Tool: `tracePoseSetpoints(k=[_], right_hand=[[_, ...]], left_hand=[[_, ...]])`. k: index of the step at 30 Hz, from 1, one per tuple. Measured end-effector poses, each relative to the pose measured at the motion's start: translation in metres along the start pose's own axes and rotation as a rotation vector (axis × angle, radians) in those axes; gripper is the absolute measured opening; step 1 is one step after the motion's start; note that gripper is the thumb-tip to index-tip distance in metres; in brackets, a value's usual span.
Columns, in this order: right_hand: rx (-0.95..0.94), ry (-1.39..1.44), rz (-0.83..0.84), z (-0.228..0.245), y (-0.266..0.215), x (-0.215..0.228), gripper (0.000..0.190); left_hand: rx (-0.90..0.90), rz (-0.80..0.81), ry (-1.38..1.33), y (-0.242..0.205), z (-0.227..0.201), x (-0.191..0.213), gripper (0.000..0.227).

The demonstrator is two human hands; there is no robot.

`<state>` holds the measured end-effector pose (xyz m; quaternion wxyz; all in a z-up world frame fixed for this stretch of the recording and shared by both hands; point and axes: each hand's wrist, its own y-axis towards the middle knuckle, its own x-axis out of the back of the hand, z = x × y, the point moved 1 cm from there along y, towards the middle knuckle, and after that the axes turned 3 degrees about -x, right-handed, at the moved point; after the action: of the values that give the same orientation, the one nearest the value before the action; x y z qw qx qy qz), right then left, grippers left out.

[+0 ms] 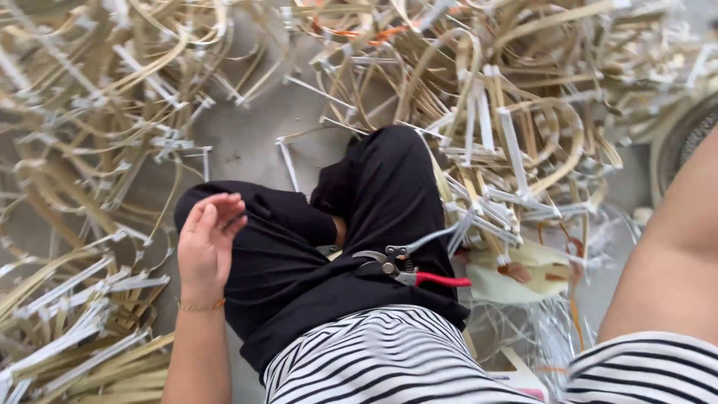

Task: The person is assembling circular bamboo frames, using plastic clips and cutting excess material with hand pruners.

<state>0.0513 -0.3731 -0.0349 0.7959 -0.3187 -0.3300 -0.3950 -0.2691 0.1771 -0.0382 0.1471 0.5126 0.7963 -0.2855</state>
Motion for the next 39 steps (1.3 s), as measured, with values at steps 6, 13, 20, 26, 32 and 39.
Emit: tracePoseSetpoints(k=[6,13,20,26,32,39], right_hand=[[-0.547,-0.068,-0.153,-0.053,-0.074,0.011,0.040],[-0.507,-0.127,-0.524,-0.015,-0.081,-0.081,0.040],[-0.374,0.041,-0.838,0.012,-0.114,-0.044,0.019],[-0.226,0.231,-0.760,0.151,-0.153,-0.036,0.014],[0.369,0.148,-0.112,0.270,-0.145,-0.039,0.025],[0.269,0.749,-0.208,0.221,-0.094,-0.085,0.050]], left_hand=[[0.212,0.081,0.255,0.003,0.070,-0.009,0.027],[0.235,0.292,0.625,-0.013,0.069,-0.038,0.026],[0.164,0.210,0.659,-0.018,0.058,-0.053,0.021],[-0.609,0.329,1.118,-0.018,0.008,-0.140,0.054],[-1.034,0.322,1.255,-0.021,-0.028,-0.177,0.054],[-0.065,0.085,0.650,0.006,0.035,-0.083,0.038]])
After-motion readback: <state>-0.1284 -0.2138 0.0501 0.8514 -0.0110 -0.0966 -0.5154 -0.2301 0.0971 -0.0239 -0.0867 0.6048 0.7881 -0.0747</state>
